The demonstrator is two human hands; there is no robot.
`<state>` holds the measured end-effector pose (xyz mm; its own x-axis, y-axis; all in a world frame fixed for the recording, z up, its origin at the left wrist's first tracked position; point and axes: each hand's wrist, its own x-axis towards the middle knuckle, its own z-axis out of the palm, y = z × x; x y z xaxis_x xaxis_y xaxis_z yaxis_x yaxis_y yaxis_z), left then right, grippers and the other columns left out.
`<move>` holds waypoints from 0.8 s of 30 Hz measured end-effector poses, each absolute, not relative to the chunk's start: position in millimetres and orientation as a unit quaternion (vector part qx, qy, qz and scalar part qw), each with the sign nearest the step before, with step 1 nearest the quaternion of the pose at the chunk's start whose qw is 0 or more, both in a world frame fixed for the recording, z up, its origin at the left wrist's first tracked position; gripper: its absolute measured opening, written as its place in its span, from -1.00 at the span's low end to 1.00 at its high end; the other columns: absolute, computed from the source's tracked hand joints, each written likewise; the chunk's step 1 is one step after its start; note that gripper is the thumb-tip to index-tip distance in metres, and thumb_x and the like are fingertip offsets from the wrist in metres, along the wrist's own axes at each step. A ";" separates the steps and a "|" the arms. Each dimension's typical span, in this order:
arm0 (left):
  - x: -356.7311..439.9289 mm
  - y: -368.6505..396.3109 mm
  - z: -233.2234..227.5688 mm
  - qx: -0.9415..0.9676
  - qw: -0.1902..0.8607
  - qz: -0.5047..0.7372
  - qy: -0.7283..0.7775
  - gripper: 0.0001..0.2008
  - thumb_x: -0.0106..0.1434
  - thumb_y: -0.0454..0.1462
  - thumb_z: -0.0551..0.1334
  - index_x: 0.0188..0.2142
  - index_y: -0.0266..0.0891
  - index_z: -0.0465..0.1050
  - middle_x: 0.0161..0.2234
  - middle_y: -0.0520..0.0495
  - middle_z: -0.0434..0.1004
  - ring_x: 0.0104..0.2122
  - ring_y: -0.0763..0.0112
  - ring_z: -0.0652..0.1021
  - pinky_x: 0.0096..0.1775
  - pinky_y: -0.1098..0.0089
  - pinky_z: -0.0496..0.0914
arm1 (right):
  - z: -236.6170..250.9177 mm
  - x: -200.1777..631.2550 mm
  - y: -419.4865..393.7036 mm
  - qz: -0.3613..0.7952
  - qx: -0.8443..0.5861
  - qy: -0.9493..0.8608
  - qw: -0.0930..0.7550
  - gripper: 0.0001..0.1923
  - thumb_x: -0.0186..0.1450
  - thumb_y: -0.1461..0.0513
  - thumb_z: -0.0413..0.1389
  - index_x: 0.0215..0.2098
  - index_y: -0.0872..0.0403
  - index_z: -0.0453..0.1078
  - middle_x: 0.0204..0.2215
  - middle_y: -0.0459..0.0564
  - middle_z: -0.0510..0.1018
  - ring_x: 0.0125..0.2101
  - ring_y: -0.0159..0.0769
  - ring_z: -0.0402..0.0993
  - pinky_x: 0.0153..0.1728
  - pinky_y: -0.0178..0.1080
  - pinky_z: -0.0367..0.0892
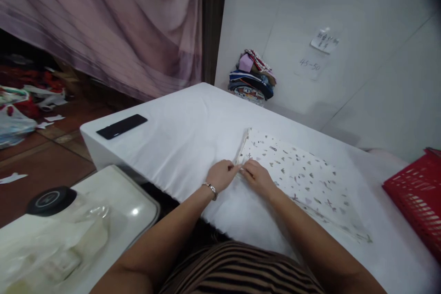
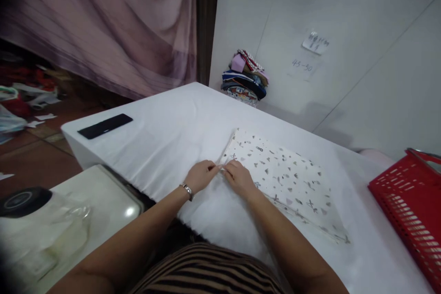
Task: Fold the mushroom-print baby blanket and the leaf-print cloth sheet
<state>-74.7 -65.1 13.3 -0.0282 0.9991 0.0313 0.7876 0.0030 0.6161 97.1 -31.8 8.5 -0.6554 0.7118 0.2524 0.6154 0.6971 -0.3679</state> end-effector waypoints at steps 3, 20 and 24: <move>-69.8 -61.3 14.4 0.650 0.246 0.225 0.683 -0.67 0.22 -0.06 0.06 -0.45 -0.21 0.45 -0.40 -0.06 0.51 -0.37 0.36 0.47 -0.37 0.40 0.22 | 14.5 98.0 -31.7 0.166 -0.342 -0.908 0.174 -0.83 0.30 0.26 -0.05 -0.28 0.04 0.39 -0.32 -0.03 0.44 -0.24 -0.32 0.34 -0.23 -0.29 0.27; -58.2 -57.8 10.8 0.652 0.290 0.278 0.643 -0.79 0.17 -0.09 0.13 -0.42 -0.18 0.35 -0.37 -0.01 0.46 -0.37 0.40 0.43 -0.36 0.40 0.18 | 65.2 50.8 181.7 0.042 -0.640 -0.766 -0.038 -0.54 0.22 0.02 0.02 -0.07 0.17 0.40 -0.15 0.16 0.51 -0.18 -0.18 0.45 -0.25 -0.30 0.30; -59.7 -57.0 11.5 0.660 0.306 0.276 0.629 -0.78 0.17 -0.09 0.13 -0.42 -0.18 0.34 -0.36 0.00 0.45 -0.37 0.41 0.42 -0.36 0.39 0.18 | 59.3 35.6 200.2 0.021 -0.627 -0.776 -0.075 -0.67 0.08 0.10 0.19 -0.29 0.19 0.49 -0.34 0.15 0.56 -0.28 -0.12 0.48 -0.31 -0.26 0.32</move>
<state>-59.7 -57.0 11.5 0.0574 0.9981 -0.0208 0.6601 -0.0223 0.7509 35.6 200.2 59.3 -0.2037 0.9687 -0.1421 0.9749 0.2140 0.0609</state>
